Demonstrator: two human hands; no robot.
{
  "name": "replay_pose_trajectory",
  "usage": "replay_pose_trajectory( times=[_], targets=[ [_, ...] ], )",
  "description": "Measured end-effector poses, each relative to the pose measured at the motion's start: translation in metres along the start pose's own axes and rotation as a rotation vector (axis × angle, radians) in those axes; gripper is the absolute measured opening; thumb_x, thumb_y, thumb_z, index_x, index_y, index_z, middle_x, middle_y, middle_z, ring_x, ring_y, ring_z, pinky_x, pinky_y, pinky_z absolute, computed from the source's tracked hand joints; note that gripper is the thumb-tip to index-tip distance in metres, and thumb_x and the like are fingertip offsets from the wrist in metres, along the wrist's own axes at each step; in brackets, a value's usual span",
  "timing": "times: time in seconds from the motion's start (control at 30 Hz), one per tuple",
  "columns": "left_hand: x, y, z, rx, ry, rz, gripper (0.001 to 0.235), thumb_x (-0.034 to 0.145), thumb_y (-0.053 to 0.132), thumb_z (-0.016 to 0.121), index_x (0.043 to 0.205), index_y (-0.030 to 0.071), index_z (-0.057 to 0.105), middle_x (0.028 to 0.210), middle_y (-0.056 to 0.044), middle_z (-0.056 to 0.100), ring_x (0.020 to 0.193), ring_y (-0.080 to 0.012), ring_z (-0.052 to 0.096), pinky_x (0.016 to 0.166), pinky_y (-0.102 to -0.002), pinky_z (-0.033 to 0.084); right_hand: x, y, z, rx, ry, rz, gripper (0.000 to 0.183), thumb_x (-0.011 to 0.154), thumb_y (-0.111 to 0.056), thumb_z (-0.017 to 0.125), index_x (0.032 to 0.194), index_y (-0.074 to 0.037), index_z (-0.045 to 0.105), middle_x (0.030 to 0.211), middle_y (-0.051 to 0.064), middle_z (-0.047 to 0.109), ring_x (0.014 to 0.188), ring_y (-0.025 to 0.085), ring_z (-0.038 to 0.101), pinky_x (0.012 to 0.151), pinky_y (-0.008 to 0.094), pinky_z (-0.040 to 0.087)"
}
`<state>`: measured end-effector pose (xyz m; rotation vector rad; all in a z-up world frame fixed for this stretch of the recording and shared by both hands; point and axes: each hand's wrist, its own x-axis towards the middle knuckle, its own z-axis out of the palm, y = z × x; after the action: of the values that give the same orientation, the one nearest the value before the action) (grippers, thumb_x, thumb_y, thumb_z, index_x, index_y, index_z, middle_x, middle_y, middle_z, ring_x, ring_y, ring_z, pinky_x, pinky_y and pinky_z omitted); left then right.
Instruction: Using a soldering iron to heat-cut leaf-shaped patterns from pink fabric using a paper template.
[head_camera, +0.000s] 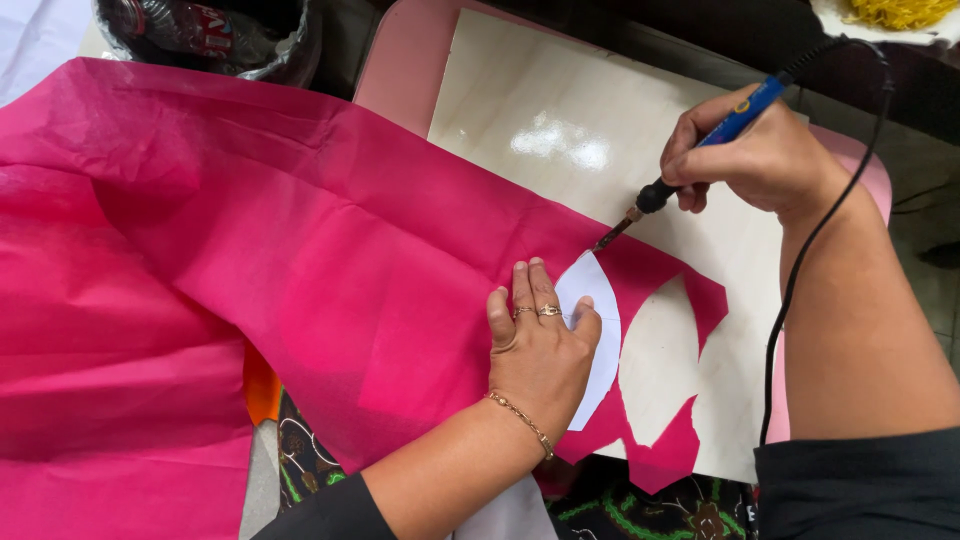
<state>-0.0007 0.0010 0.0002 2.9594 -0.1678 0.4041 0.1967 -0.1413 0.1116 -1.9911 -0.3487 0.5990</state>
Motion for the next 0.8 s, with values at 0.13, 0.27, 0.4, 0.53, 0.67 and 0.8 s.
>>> replay_pose_trajectory(
  times=[0.13, 0.27, 0.4, 0.53, 0.67, 0.8],
  targets=[
    [0.001, 0.0, 0.001, -0.011, 0.015, -0.006, 0.015, 0.089, 0.018, 0.053, 0.101, 0.025, 0.059, 0.129, -0.032, 0.052, 0.122, -0.0452, 0.05, 0.103, -0.055, 0.016, -0.024, -0.019, 0.014, -0.046, 0.082, 0.016, 0.005, 0.065, 0.006, 0.064, 0.065, 0.009, 0.06, 0.051, 0.017, 0.055, 0.042, 0.021, 0.055, 0.042, 0.026, 0.046],
    [0.001, -0.002, 0.001, -0.043, 0.037, 0.008, 0.02, 0.088, 0.016, 0.051, 0.103, 0.024, 0.061, 0.128, -0.032, 0.052, 0.121, -0.046, 0.05, 0.101, -0.056, 0.02, -0.063, -0.029, 0.024, -0.348, 0.21, -0.211, 0.008, 0.073, 0.003, 0.069, 0.07, 0.003, 0.062, 0.059, 0.011, 0.061, 0.049, 0.014, 0.058, 0.045, 0.021, 0.043],
    [0.007, -0.01, -0.01, -0.033, -0.057, 0.079, 0.02, 0.08, 0.017, 0.055, 0.093, 0.026, 0.067, 0.139, 0.008, 0.038, 0.129, -0.0305, 0.039, 0.093, -0.059, 0.025, -0.115, -0.029, 0.033, -0.554, 0.417, -0.578, 0.012, 0.08, 0.006, 0.07, 0.074, 0.009, 0.06, 0.071, 0.017, 0.06, 0.061, 0.022, 0.056, 0.057, 0.029, 0.044],
    [0.015, -0.016, -0.006, -0.012, 0.068, 0.146, 0.016, 0.078, 0.015, 0.055, 0.08, 0.026, 0.067, 0.103, 0.007, 0.054, 0.126, -0.0154, 0.048, 0.094, -0.053, 0.02, -0.175, -0.008, 0.046, -0.665, 0.6, -0.603, 0.017, 0.084, 0.005, 0.075, 0.083, 0.012, 0.06, 0.085, 0.026, 0.064, 0.081, 0.034, 0.065, 0.072, 0.037, 0.049],
    [0.04, -0.027, -0.035, -0.056, -0.385, 0.272, 0.028, 0.075, 0.029, 0.062, 0.102, 0.023, 0.064, 0.114, 0.004, 0.054, 0.116, -0.0228, 0.046, 0.094, -0.067, 0.022, -0.227, -0.01, 0.058, -0.759, 0.581, -0.374, 0.012, 0.083, -0.002, 0.061, 0.078, 0.009, 0.06, 0.077, 0.021, 0.062, 0.067, 0.031, 0.061, 0.06, 0.037, 0.049],
    [0.067, -0.03, -0.061, 0.044, -0.791, 0.366, 0.038, 0.08, 0.03, 0.064, 0.117, 0.025, 0.059, 0.138, 0.002, 0.04, 0.124, -0.0272, 0.037, 0.102, -0.071, 0.011, -0.275, 0.013, 0.06, -0.836, 0.336, -0.068, 0.025, 0.078, -0.022, 0.055, 0.082, -0.002, 0.07, 0.072, 0.007, 0.067, 0.049, 0.016, 0.061, 0.055, 0.03, 0.057]
  ],
)
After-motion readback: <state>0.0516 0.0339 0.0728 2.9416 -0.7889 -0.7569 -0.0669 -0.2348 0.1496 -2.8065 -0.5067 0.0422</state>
